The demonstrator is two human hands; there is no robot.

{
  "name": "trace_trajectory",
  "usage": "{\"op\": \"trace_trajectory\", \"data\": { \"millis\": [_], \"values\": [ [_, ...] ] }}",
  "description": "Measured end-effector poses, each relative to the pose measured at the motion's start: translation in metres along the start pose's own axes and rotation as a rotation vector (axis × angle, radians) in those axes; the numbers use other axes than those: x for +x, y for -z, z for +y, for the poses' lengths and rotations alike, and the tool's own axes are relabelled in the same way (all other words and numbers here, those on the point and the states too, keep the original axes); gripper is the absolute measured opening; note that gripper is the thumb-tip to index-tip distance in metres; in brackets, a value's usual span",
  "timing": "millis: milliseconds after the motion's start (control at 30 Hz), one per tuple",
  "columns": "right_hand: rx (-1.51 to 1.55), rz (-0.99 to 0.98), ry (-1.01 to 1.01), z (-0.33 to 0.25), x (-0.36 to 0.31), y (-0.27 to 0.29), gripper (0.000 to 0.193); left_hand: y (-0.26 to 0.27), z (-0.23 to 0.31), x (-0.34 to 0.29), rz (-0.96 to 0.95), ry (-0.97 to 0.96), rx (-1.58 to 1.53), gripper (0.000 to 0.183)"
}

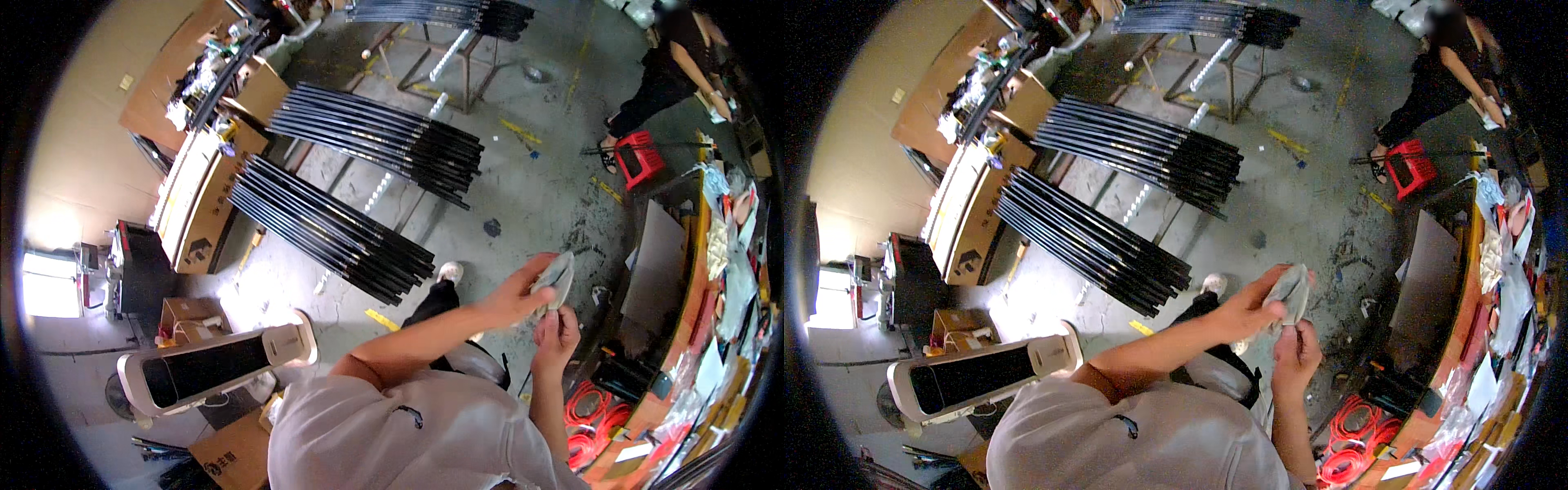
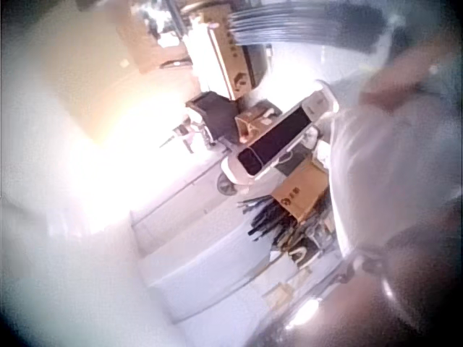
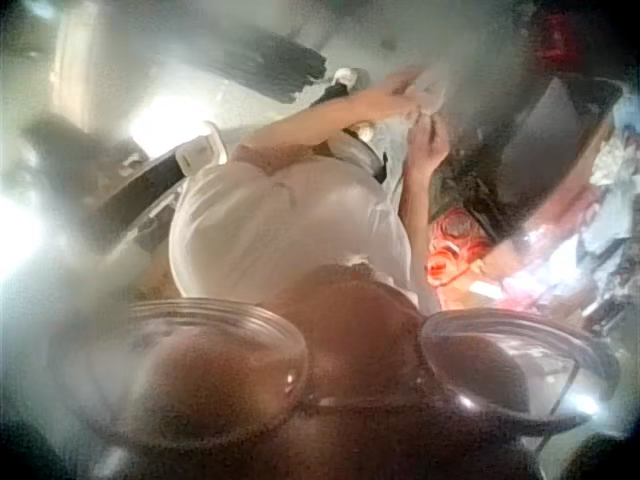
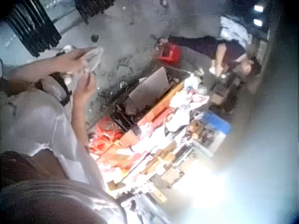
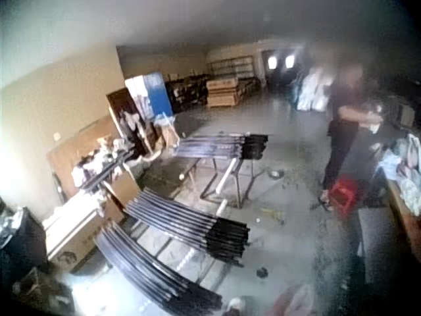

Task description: The person picks up a long pole from a rack, wipes it with a cloth while holding it by hand, and then places it on a table.

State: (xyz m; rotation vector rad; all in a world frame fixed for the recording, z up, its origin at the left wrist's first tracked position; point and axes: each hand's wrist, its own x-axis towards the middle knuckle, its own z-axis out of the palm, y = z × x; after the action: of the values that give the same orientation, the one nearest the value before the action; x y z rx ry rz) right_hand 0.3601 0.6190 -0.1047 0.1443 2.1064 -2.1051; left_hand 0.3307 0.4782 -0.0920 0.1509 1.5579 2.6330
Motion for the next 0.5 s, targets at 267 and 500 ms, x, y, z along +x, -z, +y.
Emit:
{"op": "trace_trajectory", "data": {
  "millis": [267,500],
  "values": [
    [-0.029,0.087,-0.027,-0.002,0.046,-0.024,0.011,0.245,-0.126,0.054,0.851,0.521,-0.116,0.039],
    [-0.066,0.151,-0.134,0.007,0.072,-0.040,0.015,0.407,-0.229,0.099,1.388,0.721,-0.148,0.036]
  ]
}}
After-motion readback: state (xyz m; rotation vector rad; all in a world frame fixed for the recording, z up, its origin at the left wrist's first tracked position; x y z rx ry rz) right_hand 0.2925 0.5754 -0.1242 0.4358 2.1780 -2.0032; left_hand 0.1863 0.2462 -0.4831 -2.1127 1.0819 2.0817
